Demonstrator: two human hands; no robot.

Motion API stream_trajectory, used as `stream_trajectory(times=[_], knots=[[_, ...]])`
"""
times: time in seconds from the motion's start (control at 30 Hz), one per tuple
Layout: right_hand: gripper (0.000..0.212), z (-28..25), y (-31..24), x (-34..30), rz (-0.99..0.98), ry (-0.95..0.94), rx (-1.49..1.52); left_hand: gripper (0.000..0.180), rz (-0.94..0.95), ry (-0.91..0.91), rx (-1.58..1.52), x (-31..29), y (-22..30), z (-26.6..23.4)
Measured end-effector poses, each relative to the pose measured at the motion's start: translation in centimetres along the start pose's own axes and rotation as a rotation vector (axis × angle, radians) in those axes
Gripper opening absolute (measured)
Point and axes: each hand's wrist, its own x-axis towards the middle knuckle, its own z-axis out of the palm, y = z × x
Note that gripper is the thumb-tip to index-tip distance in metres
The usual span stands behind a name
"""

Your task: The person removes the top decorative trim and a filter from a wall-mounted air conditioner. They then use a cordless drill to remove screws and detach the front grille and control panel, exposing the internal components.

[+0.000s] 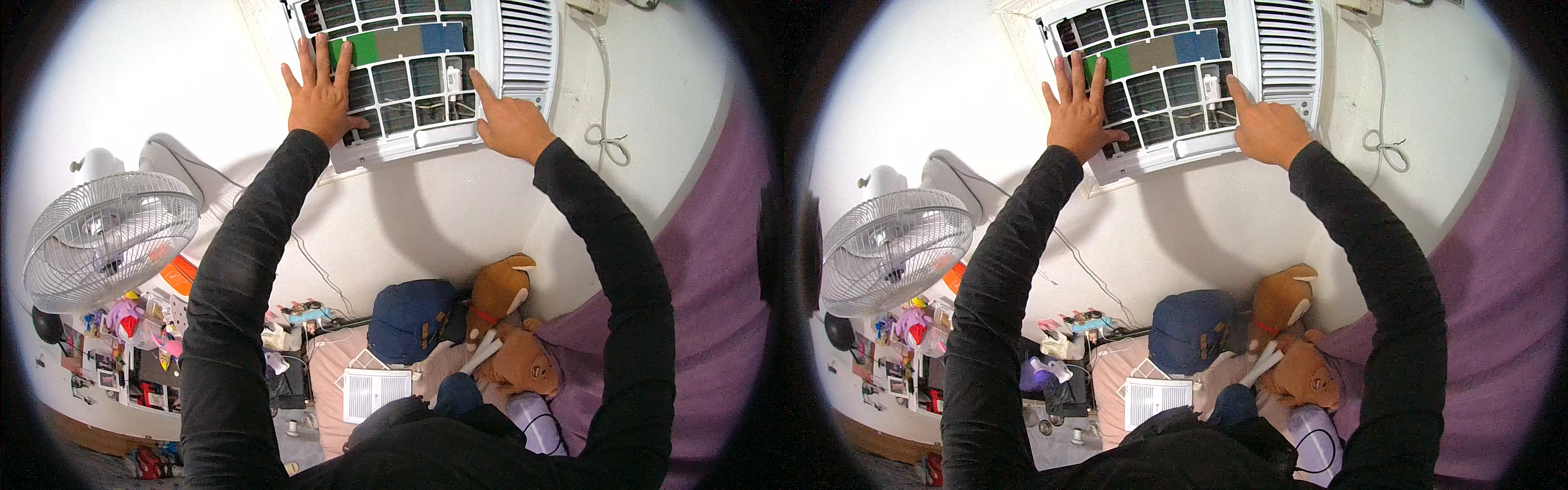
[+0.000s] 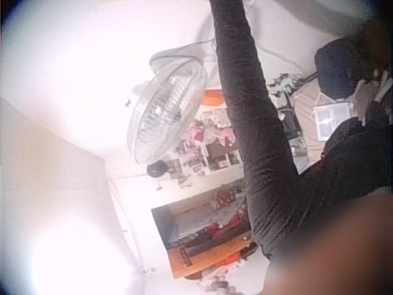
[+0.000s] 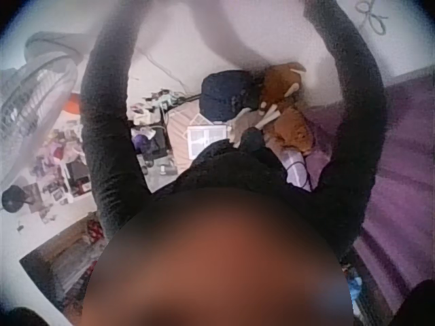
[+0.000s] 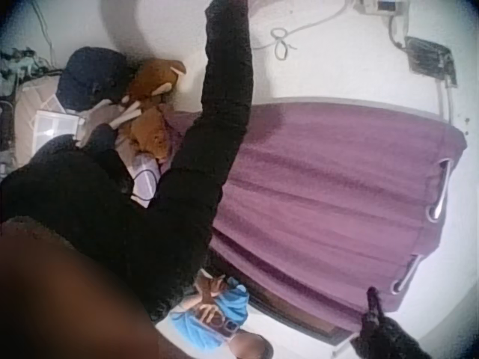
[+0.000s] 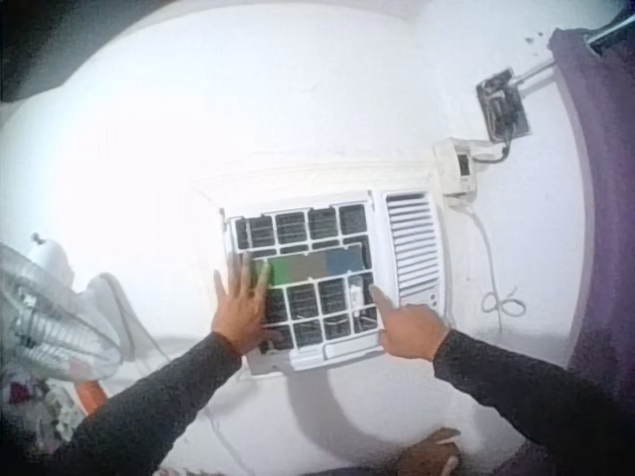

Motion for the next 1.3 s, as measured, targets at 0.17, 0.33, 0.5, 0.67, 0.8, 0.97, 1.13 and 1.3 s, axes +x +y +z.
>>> stream_trajectory(times=[0.17, 0.33, 0.5, 0.67, 0.8, 0.97, 1.13, 1.3], knots=[[0.093, 1.8, -0.9, 1.0, 0.034, 0.083, -0.045, 0.153, 0.005, 0.022, -0.026, 0.0, 0.0, -0.2], [0.099, 2.8, -1.5, 1.8, 0.088, -0.002, 0.034, 0.153, 0.004, -0.001, -0.023, 0.0, -0.1, -0.2], [0.096, 2.5, -1.4, 1.6, 0.051, -0.006, 0.024, 0.152, -0.003, -0.011, -0.015, -0.1, 0.0, -0.4], [0.097, 1.8, -0.9, 1.7, 0.049, -0.061, 0.061, 0.152, -0.016, -0.031, -0.022, -0.2, 0.2, -0.9], [0.098, 1.5, -0.4, 1.7, 0.026, -0.081, 0.066, 0.153, -0.031, -0.035, -0.048, -0.2, 0.2, -1.2], [0.092, 1.5, 0.1, 1.7, -0.044, -0.034, 0.048, 0.149, -0.030, -0.071, -0.069, -0.4, 0.3, -1.8], [0.101, 1.8, -0.4, 1.9, -0.027, -0.045, 0.078, 0.142, -0.031, -0.050, -0.143, -0.4, 0.2, -2.4], [0.099, 1.9, -0.6, 1.8, -0.008, -0.055, 0.162, 0.139, -0.044, -0.069, -0.179, -0.4, 0.1, -2.5]])
